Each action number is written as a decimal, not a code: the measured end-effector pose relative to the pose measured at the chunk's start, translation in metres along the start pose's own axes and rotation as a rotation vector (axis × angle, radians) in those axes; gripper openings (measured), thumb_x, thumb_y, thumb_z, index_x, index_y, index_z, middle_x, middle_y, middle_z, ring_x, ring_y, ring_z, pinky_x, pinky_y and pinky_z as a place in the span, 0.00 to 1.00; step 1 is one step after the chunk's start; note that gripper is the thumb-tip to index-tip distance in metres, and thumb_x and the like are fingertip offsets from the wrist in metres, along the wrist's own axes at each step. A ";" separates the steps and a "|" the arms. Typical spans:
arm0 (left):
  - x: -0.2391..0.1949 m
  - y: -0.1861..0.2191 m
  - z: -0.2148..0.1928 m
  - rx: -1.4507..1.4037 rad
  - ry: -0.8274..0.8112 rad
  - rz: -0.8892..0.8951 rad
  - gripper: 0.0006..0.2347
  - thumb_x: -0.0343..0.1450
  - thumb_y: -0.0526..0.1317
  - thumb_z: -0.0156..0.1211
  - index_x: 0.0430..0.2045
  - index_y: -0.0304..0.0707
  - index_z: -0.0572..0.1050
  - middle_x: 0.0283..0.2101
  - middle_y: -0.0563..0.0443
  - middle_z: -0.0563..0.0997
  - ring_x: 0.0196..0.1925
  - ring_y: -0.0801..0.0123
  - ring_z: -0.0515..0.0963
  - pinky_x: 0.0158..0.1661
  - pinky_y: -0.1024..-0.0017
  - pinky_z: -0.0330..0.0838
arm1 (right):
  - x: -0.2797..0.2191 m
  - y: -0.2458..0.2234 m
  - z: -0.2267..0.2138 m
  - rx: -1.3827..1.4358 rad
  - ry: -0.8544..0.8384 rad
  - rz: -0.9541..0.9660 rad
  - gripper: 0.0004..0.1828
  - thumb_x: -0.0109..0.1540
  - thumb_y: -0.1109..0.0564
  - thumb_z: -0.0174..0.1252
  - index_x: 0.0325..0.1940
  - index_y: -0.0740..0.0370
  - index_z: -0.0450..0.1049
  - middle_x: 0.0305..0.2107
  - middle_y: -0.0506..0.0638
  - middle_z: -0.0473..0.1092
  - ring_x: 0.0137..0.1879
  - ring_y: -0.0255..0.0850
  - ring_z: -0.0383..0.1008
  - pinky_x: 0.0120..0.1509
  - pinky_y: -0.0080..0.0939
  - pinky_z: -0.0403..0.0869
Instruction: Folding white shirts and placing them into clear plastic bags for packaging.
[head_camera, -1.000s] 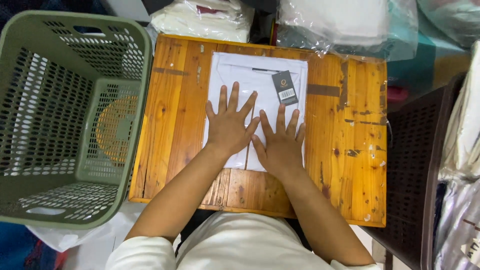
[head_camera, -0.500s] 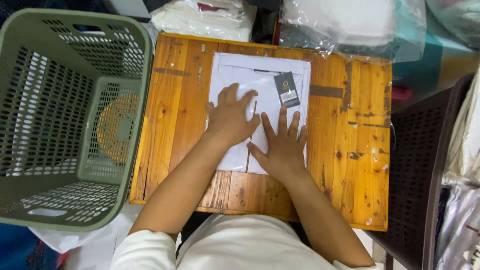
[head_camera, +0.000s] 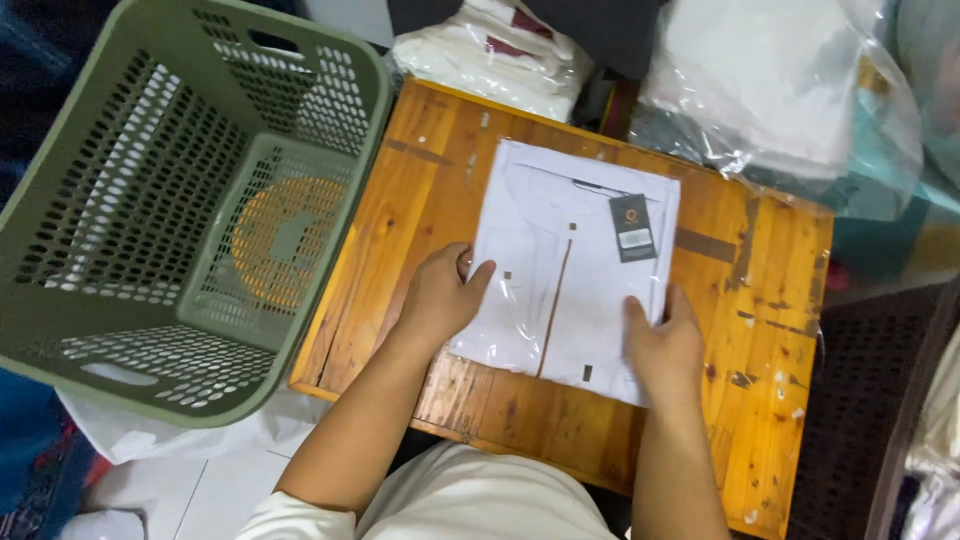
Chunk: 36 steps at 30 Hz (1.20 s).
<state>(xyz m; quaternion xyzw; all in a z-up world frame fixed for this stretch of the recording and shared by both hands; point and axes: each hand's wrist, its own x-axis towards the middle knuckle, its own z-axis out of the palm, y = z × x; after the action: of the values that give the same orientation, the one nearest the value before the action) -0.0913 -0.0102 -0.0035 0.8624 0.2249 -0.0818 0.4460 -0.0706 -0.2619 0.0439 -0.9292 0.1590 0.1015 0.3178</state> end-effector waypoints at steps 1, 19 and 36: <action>0.006 -0.003 0.002 -0.014 -0.006 0.006 0.19 0.70 0.49 0.63 0.47 0.34 0.78 0.38 0.41 0.80 0.48 0.49 0.82 0.45 0.58 0.76 | 0.012 0.014 0.007 0.021 0.006 0.027 0.39 0.63 0.42 0.62 0.73 0.65 0.64 0.57 0.69 0.69 0.65 0.61 0.69 0.67 0.61 0.68; -0.064 -0.026 -0.169 -0.432 0.203 0.017 0.11 0.67 0.47 0.59 0.35 0.43 0.78 0.35 0.55 0.85 0.36 0.66 0.83 0.38 0.68 0.74 | 0.053 -0.164 0.030 -0.026 -0.050 -0.580 0.14 0.75 0.55 0.51 0.64 0.55 0.72 0.49 0.50 0.71 0.53 0.40 0.69 0.56 0.44 0.66; -0.010 -0.256 -0.206 -0.089 0.286 -0.629 0.34 0.64 0.32 0.57 0.65 0.14 0.52 0.40 0.24 0.80 0.44 0.42 0.84 0.39 0.55 0.83 | 0.022 -0.344 0.435 -0.842 -0.665 -1.138 0.24 0.60 0.54 0.55 0.53 0.75 0.78 0.45 0.74 0.76 0.56 0.69 0.76 0.57 0.67 0.75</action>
<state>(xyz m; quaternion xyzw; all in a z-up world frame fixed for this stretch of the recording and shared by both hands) -0.2298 0.2806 -0.0663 0.7332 0.5435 -0.0836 0.4000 0.0351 0.2611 -0.1089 -0.8311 -0.4971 0.2478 -0.0274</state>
